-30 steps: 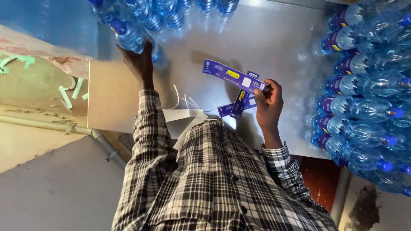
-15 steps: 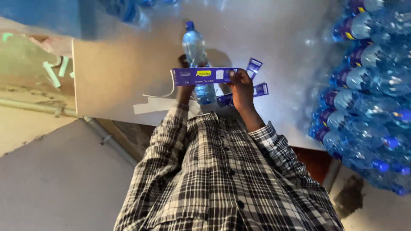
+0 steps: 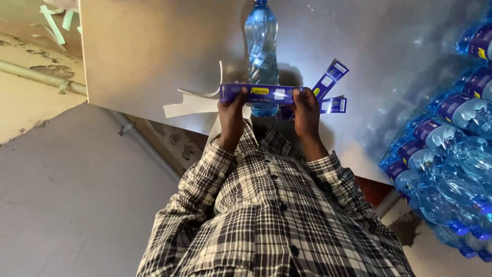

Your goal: Manually applying plastic labels to clear water bottles by applying adhesive and wrapping them around the bottle body.

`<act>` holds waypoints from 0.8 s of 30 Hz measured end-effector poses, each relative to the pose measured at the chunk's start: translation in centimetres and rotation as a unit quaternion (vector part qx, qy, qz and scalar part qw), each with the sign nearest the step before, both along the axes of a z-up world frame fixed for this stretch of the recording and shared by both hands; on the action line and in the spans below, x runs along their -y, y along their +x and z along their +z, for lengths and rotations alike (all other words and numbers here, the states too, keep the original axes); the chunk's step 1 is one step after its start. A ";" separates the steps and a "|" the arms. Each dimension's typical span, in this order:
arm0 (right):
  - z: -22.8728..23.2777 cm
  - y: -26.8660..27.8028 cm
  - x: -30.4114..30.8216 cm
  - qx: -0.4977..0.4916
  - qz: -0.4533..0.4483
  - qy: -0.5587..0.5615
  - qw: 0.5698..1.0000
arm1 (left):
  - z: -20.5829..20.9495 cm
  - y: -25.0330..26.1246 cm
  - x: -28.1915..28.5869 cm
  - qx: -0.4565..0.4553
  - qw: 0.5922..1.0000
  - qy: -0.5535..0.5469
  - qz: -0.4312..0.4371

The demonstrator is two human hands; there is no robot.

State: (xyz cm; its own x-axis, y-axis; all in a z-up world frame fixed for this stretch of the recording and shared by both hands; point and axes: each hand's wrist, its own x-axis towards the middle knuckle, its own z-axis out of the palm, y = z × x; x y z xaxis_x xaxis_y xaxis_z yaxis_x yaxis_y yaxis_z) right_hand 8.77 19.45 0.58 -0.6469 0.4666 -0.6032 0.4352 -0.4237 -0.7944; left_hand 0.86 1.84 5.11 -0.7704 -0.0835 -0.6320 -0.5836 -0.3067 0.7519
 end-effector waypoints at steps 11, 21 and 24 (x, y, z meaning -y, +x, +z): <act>1.7 -0.9 1.2 0.061 -0.022 0.104 0.992 | 1.8 1.1 -1.2 0.024 0.998 0.027 0.059; -0.1 -0.6 0.9 0.036 -0.012 0.113 0.993 | 0.9 1.3 -1.1 0.018 0.998 0.031 0.056; 0.4 -0.9 1.0 0.040 0.007 0.126 0.991 | 1.0 1.4 -1.0 0.024 0.998 0.034 0.052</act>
